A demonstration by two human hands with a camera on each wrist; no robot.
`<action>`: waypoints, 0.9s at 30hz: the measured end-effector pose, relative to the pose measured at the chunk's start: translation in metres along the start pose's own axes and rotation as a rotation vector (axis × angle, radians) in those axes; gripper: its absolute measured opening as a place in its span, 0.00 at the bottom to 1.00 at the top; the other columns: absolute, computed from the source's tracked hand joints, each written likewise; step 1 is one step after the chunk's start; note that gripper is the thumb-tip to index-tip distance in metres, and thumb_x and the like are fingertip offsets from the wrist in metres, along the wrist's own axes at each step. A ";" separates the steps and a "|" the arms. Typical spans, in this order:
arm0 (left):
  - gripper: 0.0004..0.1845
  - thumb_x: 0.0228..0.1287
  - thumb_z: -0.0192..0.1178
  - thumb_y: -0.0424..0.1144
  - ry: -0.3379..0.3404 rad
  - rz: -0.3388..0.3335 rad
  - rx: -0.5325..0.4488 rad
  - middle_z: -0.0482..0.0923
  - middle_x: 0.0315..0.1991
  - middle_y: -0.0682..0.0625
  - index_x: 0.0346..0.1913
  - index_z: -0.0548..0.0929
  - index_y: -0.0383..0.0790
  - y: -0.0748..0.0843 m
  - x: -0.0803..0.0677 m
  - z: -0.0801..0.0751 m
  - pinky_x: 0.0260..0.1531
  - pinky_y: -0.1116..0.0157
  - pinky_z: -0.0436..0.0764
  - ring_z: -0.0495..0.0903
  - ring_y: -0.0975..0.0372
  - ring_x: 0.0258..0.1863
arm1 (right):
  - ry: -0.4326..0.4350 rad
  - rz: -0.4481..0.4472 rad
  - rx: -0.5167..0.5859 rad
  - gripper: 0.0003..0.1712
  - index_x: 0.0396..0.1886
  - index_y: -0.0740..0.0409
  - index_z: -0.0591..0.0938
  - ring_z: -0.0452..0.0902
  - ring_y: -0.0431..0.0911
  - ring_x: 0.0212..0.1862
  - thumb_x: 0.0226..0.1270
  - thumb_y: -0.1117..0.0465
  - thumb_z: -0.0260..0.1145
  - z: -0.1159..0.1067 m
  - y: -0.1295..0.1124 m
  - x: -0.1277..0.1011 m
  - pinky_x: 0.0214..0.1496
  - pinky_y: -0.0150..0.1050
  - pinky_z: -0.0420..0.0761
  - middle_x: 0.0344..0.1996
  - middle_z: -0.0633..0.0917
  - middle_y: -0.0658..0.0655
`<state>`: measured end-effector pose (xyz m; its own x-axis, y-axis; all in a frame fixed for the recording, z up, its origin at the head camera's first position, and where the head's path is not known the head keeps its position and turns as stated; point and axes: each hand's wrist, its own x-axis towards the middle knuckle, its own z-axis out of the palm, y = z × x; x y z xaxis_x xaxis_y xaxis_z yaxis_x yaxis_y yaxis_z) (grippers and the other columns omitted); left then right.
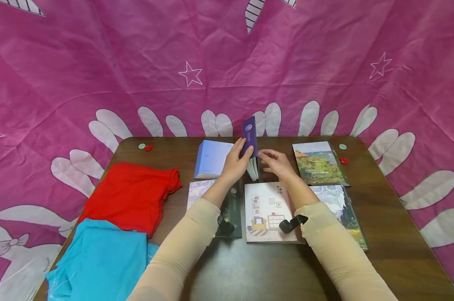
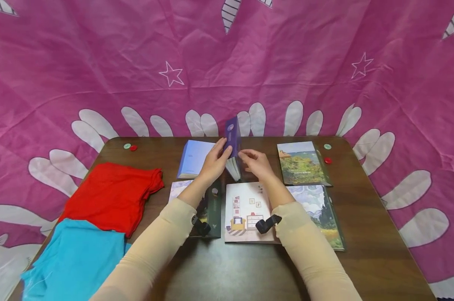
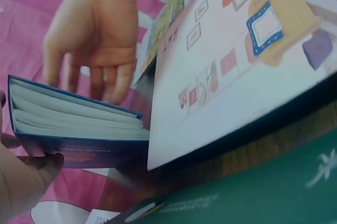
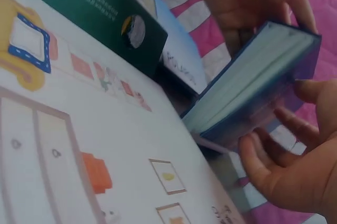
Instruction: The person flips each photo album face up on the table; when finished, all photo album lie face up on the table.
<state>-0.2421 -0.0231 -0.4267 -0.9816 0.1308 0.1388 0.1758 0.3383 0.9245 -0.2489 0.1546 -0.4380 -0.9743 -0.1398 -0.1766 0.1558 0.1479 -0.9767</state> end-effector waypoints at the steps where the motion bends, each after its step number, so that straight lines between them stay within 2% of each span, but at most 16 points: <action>1: 0.34 0.79 0.50 0.53 0.001 0.001 0.009 0.54 0.80 0.45 0.78 0.61 0.37 0.000 0.000 -0.001 0.74 0.58 0.60 0.56 0.52 0.78 | -0.008 0.021 -0.010 0.30 0.71 0.62 0.73 0.71 0.57 0.67 0.78 0.49 0.60 0.000 0.001 0.001 0.66 0.53 0.76 0.67 0.73 0.61; 7: 0.33 0.80 0.48 0.52 0.011 -0.003 0.039 0.53 0.80 0.49 0.78 0.61 0.37 -0.003 0.001 -0.005 0.76 0.57 0.55 0.53 0.55 0.79 | -0.026 0.127 -0.052 0.32 0.76 0.64 0.63 0.64 0.60 0.73 0.81 0.53 0.55 -0.005 0.011 0.008 0.72 0.51 0.69 0.74 0.65 0.66; 10: 0.31 0.81 0.46 0.51 0.002 -0.012 0.042 0.53 0.80 0.51 0.78 0.62 0.40 -0.006 0.003 -0.008 0.76 0.57 0.55 0.53 0.55 0.79 | -0.055 0.155 -0.024 0.33 0.77 0.68 0.58 0.63 0.60 0.74 0.82 0.57 0.53 -0.006 0.016 0.014 0.74 0.49 0.66 0.74 0.64 0.69; 13: 0.30 0.82 0.45 0.50 -0.022 -0.037 0.012 0.53 0.81 0.51 0.79 0.61 0.42 -0.009 0.004 -0.009 0.76 0.59 0.55 0.52 0.55 0.79 | -0.069 0.160 0.011 0.32 0.76 0.71 0.58 0.63 0.60 0.73 0.82 0.59 0.52 -0.008 0.019 0.019 0.74 0.47 0.66 0.73 0.64 0.70; 17: 0.29 0.82 0.46 0.47 -0.037 -0.071 -0.035 0.54 0.80 0.49 0.79 0.62 0.43 -0.017 0.005 -0.008 0.76 0.59 0.55 0.52 0.55 0.79 | -0.070 0.171 -0.008 0.32 0.76 0.69 0.59 0.61 0.60 0.74 0.82 0.57 0.53 -0.013 0.019 0.019 0.73 0.50 0.68 0.73 0.64 0.69; 22: 0.27 0.82 0.46 0.45 -0.062 -0.119 -0.052 0.57 0.79 0.49 0.79 0.63 0.51 -0.025 0.009 -0.002 0.76 0.56 0.54 0.55 0.54 0.78 | -0.058 0.175 -0.087 0.35 0.79 0.64 0.56 0.57 0.61 0.76 0.81 0.54 0.54 -0.028 0.015 0.013 0.72 0.55 0.67 0.76 0.59 0.67; 24: 0.27 0.81 0.47 0.43 -0.088 -0.143 -0.059 0.56 0.79 0.48 0.79 0.62 0.50 -0.030 0.010 0.002 0.76 0.55 0.54 0.55 0.53 0.78 | -0.042 0.172 -0.125 0.35 0.79 0.63 0.57 0.57 0.61 0.76 0.81 0.54 0.54 -0.034 0.015 0.013 0.71 0.56 0.68 0.77 0.58 0.66; 27: 0.30 0.80 0.48 0.38 -0.117 -0.181 -0.088 0.54 0.79 0.45 0.80 0.57 0.41 -0.037 0.011 0.009 0.76 0.57 0.53 0.54 0.52 0.78 | -0.027 0.166 -0.185 0.34 0.79 0.64 0.57 0.58 0.63 0.75 0.81 0.55 0.53 -0.042 0.018 0.012 0.70 0.57 0.70 0.76 0.58 0.68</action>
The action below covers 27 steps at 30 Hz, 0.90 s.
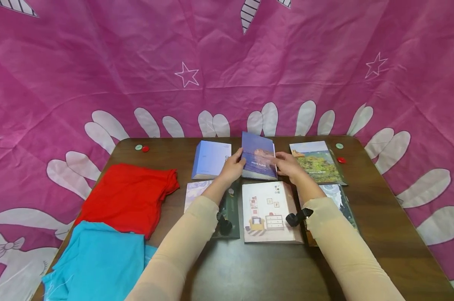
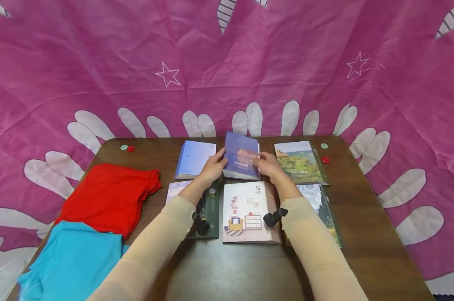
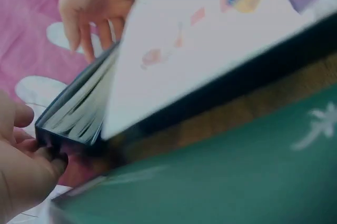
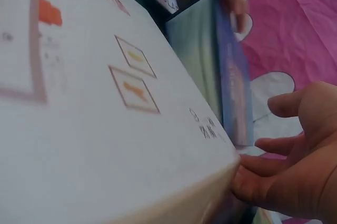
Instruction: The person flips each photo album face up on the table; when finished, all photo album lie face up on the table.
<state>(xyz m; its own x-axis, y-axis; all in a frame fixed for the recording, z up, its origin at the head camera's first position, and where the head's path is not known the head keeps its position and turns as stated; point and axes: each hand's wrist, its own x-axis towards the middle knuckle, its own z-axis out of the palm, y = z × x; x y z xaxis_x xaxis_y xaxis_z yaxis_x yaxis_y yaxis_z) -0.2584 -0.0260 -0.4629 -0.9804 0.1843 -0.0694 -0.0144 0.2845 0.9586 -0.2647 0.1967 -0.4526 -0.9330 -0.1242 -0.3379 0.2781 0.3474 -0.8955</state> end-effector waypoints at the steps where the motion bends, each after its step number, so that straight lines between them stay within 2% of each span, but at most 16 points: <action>1: 0.32 0.79 0.49 0.37 -0.008 -0.008 -0.005 0.53 0.80 0.44 0.80 0.54 0.38 -0.003 0.001 0.002 0.76 0.59 0.53 0.54 0.53 0.78 | 0.000 -0.009 -0.022 0.34 0.79 0.65 0.56 0.58 0.63 0.75 0.81 0.56 0.52 -0.001 0.002 0.000 0.69 0.57 0.71 0.76 0.58 0.69; 3: 0.34 0.78 0.49 0.36 -0.020 -0.029 -0.008 0.54 0.79 0.42 0.81 0.51 0.36 -0.006 0.001 0.004 0.76 0.60 0.54 0.55 0.53 0.77 | 0.001 -0.024 -0.052 0.34 0.79 0.67 0.56 0.59 0.64 0.74 0.81 0.57 0.51 -0.003 0.005 0.001 0.69 0.58 0.71 0.75 0.60 0.71; 8: 0.36 0.78 0.52 0.40 -0.021 -0.044 0.046 0.59 0.77 0.40 0.82 0.50 0.40 -0.003 -0.002 0.006 0.75 0.53 0.58 0.59 0.48 0.76 | 0.013 -0.052 -0.091 0.35 0.79 0.67 0.56 0.62 0.65 0.72 0.81 0.58 0.53 -0.004 0.009 0.000 0.69 0.58 0.70 0.73 0.62 0.73; 14: 0.39 0.77 0.54 0.47 -0.005 -0.069 0.182 0.52 0.80 0.39 0.81 0.50 0.36 -0.001 -0.003 0.005 0.76 0.52 0.53 0.51 0.47 0.79 | 0.037 -0.059 -0.162 0.37 0.79 0.66 0.57 0.58 0.65 0.74 0.80 0.53 0.55 -0.005 0.009 -0.001 0.74 0.60 0.62 0.74 0.63 0.72; 21: 0.40 0.76 0.54 0.48 -0.010 0.003 0.321 0.45 0.81 0.38 0.80 0.51 0.32 0.004 -0.003 0.005 0.77 0.53 0.48 0.45 0.49 0.80 | 0.051 -0.083 -0.139 0.38 0.79 0.66 0.58 0.56 0.62 0.76 0.80 0.51 0.56 -0.008 0.010 -0.002 0.75 0.58 0.61 0.75 0.63 0.70; 24: 0.39 0.76 0.54 0.46 0.011 0.045 0.324 0.47 0.81 0.38 0.80 0.52 0.32 0.010 -0.004 0.009 0.77 0.53 0.49 0.47 0.49 0.80 | 0.061 -0.109 -0.137 0.38 0.78 0.66 0.58 0.57 0.62 0.75 0.80 0.51 0.56 -0.009 0.007 -0.006 0.75 0.58 0.61 0.74 0.64 0.69; 27: 0.38 0.75 0.55 0.45 0.039 0.074 0.283 0.51 0.80 0.39 0.80 0.54 0.34 0.018 -0.007 0.016 0.77 0.53 0.51 0.50 0.48 0.79 | 0.086 -0.138 -0.147 0.38 0.78 0.66 0.58 0.58 0.62 0.75 0.80 0.51 0.56 -0.012 0.006 -0.012 0.75 0.57 0.61 0.73 0.65 0.69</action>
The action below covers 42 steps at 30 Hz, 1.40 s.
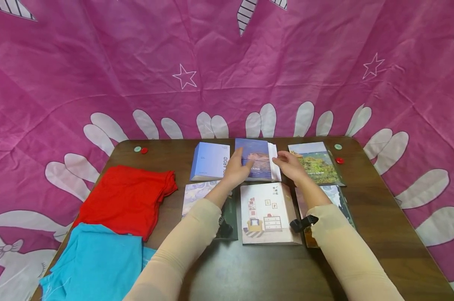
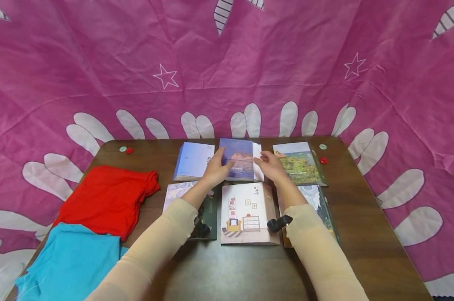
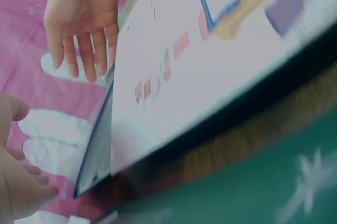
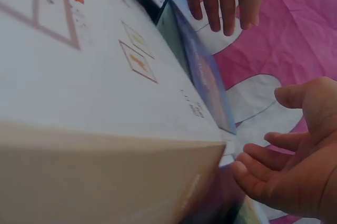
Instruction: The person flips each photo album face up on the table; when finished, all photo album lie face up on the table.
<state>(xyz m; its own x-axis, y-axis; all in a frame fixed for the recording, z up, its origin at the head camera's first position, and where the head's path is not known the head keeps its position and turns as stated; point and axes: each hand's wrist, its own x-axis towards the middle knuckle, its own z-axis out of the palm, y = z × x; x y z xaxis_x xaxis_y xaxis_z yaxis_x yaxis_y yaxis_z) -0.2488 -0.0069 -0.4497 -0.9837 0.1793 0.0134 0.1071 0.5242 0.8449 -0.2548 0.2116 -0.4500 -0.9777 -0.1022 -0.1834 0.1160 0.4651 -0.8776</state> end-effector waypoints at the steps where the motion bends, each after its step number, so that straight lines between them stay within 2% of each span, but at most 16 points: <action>1: 0.38 0.75 0.56 0.44 0.007 0.005 -0.014 0.52 0.80 0.39 0.79 0.54 0.34 0.003 -0.001 0.002 0.77 0.53 0.52 0.51 0.48 0.79 | 0.009 -0.007 -0.007 0.38 0.78 0.66 0.58 0.59 0.61 0.75 0.79 0.50 0.56 -0.001 -0.001 -0.002 0.75 0.57 0.61 0.73 0.66 0.68; 5: 0.37 0.75 0.56 0.44 -0.009 0.023 -0.057 0.53 0.79 0.40 0.79 0.55 0.34 0.012 -0.003 0.013 0.77 0.52 0.52 0.52 0.48 0.79 | 0.055 -0.032 -0.016 0.38 0.78 0.65 0.59 0.60 0.62 0.74 0.79 0.49 0.57 -0.012 0.002 -0.010 0.74 0.56 0.62 0.72 0.66 0.68; 10: 0.35 0.75 0.56 0.44 -0.023 0.065 -0.038 0.57 0.78 0.40 0.78 0.59 0.33 0.019 -0.004 0.035 0.77 0.55 0.53 0.53 0.50 0.78 | 0.118 -0.051 -0.014 0.39 0.77 0.66 0.60 0.61 0.63 0.73 0.79 0.48 0.57 -0.033 0.011 -0.020 0.73 0.58 0.64 0.71 0.68 0.70; 17: 0.33 0.76 0.55 0.47 -0.041 0.047 -0.071 0.59 0.78 0.45 0.78 0.61 0.39 0.030 -0.010 0.065 0.76 0.56 0.55 0.56 0.53 0.77 | 0.185 -0.058 -0.057 0.41 0.77 0.67 0.58 0.62 0.65 0.73 0.78 0.46 0.58 -0.063 0.023 -0.026 0.71 0.59 0.66 0.71 0.67 0.72; 21: 0.32 0.77 0.55 0.46 -0.062 0.074 -0.064 0.61 0.77 0.44 0.77 0.63 0.39 0.036 -0.008 0.080 0.75 0.59 0.58 0.59 0.53 0.76 | 0.193 -0.036 -0.073 0.42 0.79 0.67 0.56 0.58 0.67 0.74 0.79 0.46 0.57 -0.079 0.033 -0.029 0.73 0.61 0.62 0.73 0.64 0.72; 24: 0.31 0.77 0.55 0.44 -0.080 0.093 -0.055 0.63 0.76 0.44 0.77 0.64 0.38 0.040 -0.007 0.090 0.74 0.61 0.60 0.61 0.53 0.75 | 0.219 0.013 -0.069 0.42 0.79 0.67 0.55 0.56 0.67 0.74 0.79 0.46 0.56 -0.090 0.042 -0.032 0.73 0.62 0.61 0.74 0.62 0.72; 28: 0.30 0.77 0.55 0.43 -0.105 0.076 -0.064 0.63 0.76 0.43 0.77 0.64 0.37 0.043 -0.007 0.098 0.73 0.60 0.62 0.63 0.53 0.74 | 0.318 0.121 -0.101 0.41 0.78 0.67 0.58 0.57 0.68 0.73 0.79 0.44 0.54 -0.099 0.052 -0.033 0.71 0.63 0.63 0.73 0.64 0.72; 32: 0.31 0.78 0.55 0.44 -0.134 0.047 -0.070 0.63 0.76 0.44 0.77 0.63 0.38 0.045 -0.008 0.100 0.73 0.59 0.63 0.62 0.53 0.75 | 0.297 0.212 -0.157 0.47 0.79 0.67 0.54 0.53 0.71 0.73 0.77 0.38 0.52 -0.105 0.062 -0.032 0.69 0.67 0.62 0.75 0.59 0.74; 36: 0.31 0.78 0.54 0.46 -0.170 0.030 -0.070 0.62 0.76 0.45 0.77 0.63 0.38 0.046 -0.006 0.101 0.73 0.59 0.62 0.61 0.54 0.75 | 0.227 0.198 -0.182 0.50 0.80 0.66 0.50 0.51 0.73 0.74 0.76 0.36 0.52 -0.108 0.068 -0.032 0.69 0.69 0.62 0.76 0.57 0.74; 42: 0.32 0.79 0.51 0.51 -0.250 0.014 -0.007 0.59 0.78 0.44 0.78 0.62 0.41 0.049 -0.003 0.104 0.73 0.56 0.63 0.59 0.53 0.76 | 0.234 0.146 -0.164 0.46 0.78 0.69 0.55 0.56 0.72 0.72 0.78 0.40 0.54 -0.112 0.071 -0.036 0.70 0.66 0.62 0.72 0.61 0.76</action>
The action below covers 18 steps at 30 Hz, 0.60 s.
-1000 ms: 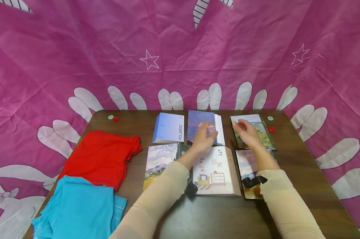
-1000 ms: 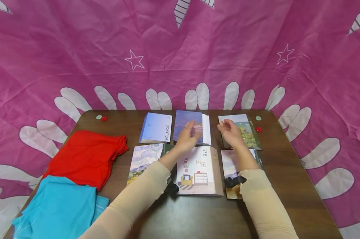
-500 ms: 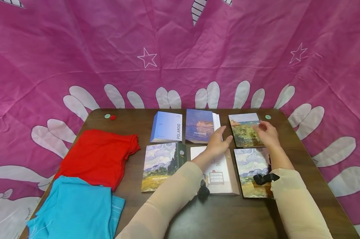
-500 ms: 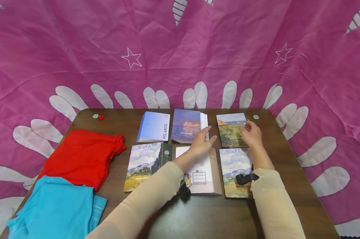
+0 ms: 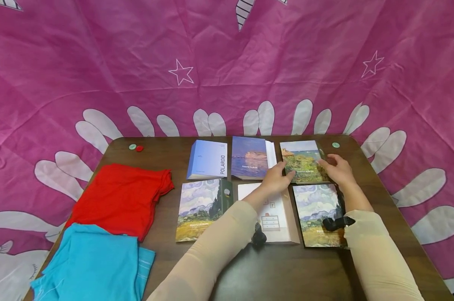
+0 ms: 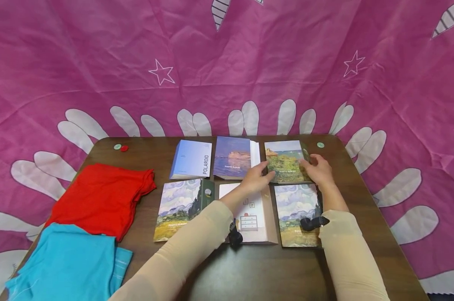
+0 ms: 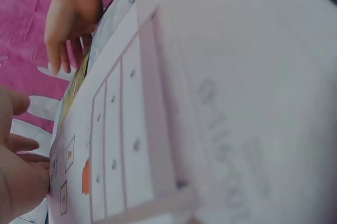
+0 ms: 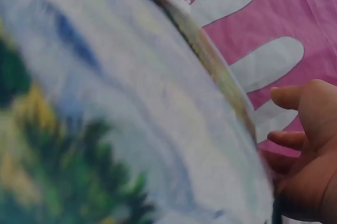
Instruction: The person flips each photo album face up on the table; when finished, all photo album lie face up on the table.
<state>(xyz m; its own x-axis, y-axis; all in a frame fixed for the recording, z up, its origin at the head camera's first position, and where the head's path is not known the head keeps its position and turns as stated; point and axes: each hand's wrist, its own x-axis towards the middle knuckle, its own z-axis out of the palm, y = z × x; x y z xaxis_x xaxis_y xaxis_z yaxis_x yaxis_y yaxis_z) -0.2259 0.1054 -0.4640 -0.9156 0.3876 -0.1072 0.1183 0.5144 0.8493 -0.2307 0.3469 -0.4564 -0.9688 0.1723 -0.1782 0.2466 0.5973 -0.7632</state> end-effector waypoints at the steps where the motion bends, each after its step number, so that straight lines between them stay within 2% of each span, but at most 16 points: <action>1: 0.32 0.79 0.51 0.52 -0.017 -0.004 0.017 0.58 0.78 0.44 0.78 0.62 0.42 0.000 0.000 0.000 0.73 0.56 0.63 0.59 0.53 0.76 | 0.006 0.009 -0.007 0.46 0.78 0.70 0.56 0.56 0.72 0.72 0.77 0.39 0.53 0.000 0.001 0.000 0.70 0.66 0.62 0.72 0.61 0.77; 7: 0.32 0.79 0.51 0.52 -0.087 0.006 0.072 0.66 0.74 0.44 0.78 0.63 0.39 0.003 0.002 -0.002 0.68 0.58 0.70 0.66 0.52 0.72 | 0.001 0.072 0.043 0.48 0.78 0.68 0.58 0.56 0.71 0.73 0.75 0.36 0.54 0.000 0.006 0.001 0.70 0.66 0.62 0.74 0.60 0.75; 11: 0.33 0.78 0.52 0.52 -0.103 -0.025 0.046 0.66 0.74 0.45 0.77 0.64 0.40 0.005 0.003 -0.004 0.68 0.57 0.70 0.66 0.52 0.73 | -0.022 0.095 0.183 0.49 0.78 0.66 0.58 0.57 0.67 0.73 0.74 0.36 0.56 0.001 0.005 0.004 0.72 0.61 0.63 0.75 0.60 0.71; 13: 0.34 0.77 0.54 0.53 -0.108 -0.052 0.014 0.64 0.76 0.45 0.78 0.64 0.40 0.007 0.003 -0.002 0.69 0.56 0.69 0.64 0.52 0.74 | -0.058 0.111 0.281 0.46 0.78 0.66 0.58 0.56 0.63 0.75 0.76 0.37 0.55 0.000 0.006 0.003 0.71 0.54 0.67 0.76 0.59 0.68; 15: 0.35 0.75 0.55 0.53 -0.102 -0.080 -0.026 0.61 0.77 0.46 0.78 0.63 0.40 0.009 0.003 -0.001 0.71 0.55 0.67 0.62 0.52 0.75 | -0.085 0.136 0.408 0.42 0.78 0.64 0.59 0.61 0.57 0.73 0.78 0.41 0.54 -0.002 0.005 0.004 0.66 0.43 0.73 0.72 0.65 0.64; 17: 0.36 0.74 0.57 0.54 -0.087 -0.107 -0.073 0.59 0.78 0.47 0.78 0.63 0.40 0.011 0.004 0.001 0.72 0.55 0.66 0.60 0.52 0.76 | -0.082 0.150 0.468 0.38 0.77 0.64 0.61 0.68 0.50 0.68 0.80 0.45 0.53 -0.003 0.002 0.005 0.57 0.33 0.75 0.65 0.71 0.59; 18: 0.37 0.73 0.57 0.54 -0.080 -0.118 -0.094 0.59 0.78 0.47 0.78 0.63 0.41 0.011 0.005 0.001 0.72 0.55 0.66 0.59 0.52 0.76 | -0.076 0.147 0.461 0.37 0.77 0.64 0.61 0.69 0.47 0.64 0.80 0.46 0.52 -0.003 0.000 0.005 0.54 0.31 0.75 0.62 0.73 0.57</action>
<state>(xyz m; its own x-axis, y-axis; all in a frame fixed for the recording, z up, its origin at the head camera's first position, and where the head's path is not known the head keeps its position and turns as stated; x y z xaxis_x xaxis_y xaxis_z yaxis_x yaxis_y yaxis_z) -0.2285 0.1139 -0.4554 -0.8870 0.3904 -0.2465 -0.0280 0.4875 0.8727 -0.2357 0.3504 -0.4552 -0.9277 0.1607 -0.3369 0.3612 0.1588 -0.9189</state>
